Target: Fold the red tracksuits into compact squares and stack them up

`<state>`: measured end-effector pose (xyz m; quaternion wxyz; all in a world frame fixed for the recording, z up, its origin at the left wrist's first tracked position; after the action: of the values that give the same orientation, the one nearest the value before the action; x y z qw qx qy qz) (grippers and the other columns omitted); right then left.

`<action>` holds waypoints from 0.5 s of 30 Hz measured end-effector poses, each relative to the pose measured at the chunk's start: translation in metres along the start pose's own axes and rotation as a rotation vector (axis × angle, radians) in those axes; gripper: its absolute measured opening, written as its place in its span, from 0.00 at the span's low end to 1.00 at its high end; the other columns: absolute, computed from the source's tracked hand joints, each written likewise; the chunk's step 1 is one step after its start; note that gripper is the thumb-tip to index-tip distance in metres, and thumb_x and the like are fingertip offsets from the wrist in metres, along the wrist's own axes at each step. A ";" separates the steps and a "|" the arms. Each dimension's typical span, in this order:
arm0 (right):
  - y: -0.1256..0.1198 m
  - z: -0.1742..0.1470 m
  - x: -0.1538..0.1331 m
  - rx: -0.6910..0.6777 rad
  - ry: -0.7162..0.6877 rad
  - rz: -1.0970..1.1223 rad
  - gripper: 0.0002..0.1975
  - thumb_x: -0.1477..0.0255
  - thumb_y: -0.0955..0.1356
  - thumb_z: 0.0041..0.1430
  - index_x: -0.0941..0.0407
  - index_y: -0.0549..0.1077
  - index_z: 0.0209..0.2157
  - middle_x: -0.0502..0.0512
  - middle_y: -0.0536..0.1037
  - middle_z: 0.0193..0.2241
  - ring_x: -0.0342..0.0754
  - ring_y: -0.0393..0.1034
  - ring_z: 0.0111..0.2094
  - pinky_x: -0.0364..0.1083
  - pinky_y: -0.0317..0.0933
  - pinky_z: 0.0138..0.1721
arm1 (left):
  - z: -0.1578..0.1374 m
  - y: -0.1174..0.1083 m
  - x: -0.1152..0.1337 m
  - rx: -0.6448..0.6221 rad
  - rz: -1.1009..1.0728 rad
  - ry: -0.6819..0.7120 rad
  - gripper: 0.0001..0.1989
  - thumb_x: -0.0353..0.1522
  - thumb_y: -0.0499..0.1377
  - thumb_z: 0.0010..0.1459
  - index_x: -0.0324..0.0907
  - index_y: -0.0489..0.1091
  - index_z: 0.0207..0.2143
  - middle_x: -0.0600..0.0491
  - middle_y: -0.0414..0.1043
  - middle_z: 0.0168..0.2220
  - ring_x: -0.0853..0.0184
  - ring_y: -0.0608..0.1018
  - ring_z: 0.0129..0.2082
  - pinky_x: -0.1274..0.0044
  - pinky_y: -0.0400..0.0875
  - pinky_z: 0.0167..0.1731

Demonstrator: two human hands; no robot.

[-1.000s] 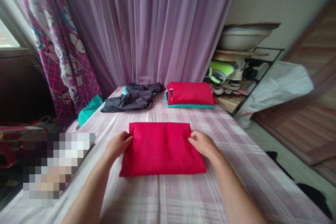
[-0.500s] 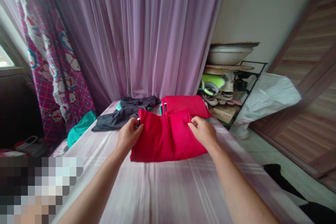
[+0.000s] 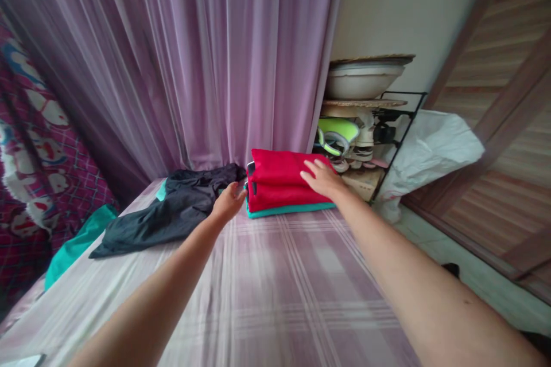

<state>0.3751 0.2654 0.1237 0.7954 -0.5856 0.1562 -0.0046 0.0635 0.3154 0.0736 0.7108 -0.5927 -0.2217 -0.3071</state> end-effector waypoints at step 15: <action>0.058 -0.141 -0.068 0.304 -0.129 0.092 0.27 0.70 0.63 0.62 0.56 0.66 0.62 0.68 0.63 0.65 0.60 0.56 0.65 0.61 0.55 0.60 | -0.171 -0.033 -0.120 0.097 0.036 0.247 0.16 0.39 0.51 0.62 0.45 0.77 0.39 0.49 0.80 0.45 0.62 0.81 0.45 0.69 0.76 0.49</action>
<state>0.2642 0.1653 0.0490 0.8825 -0.4499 0.1289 0.0456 -0.0536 0.1649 -0.0187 0.7660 -0.5190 -0.1365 -0.3540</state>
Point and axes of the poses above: each hand's wrist, its own z-axis towards the middle knuckle, its own y-axis out of the palm, x = y × z, the point moved 9 cm from there along z, towards the middle knuckle
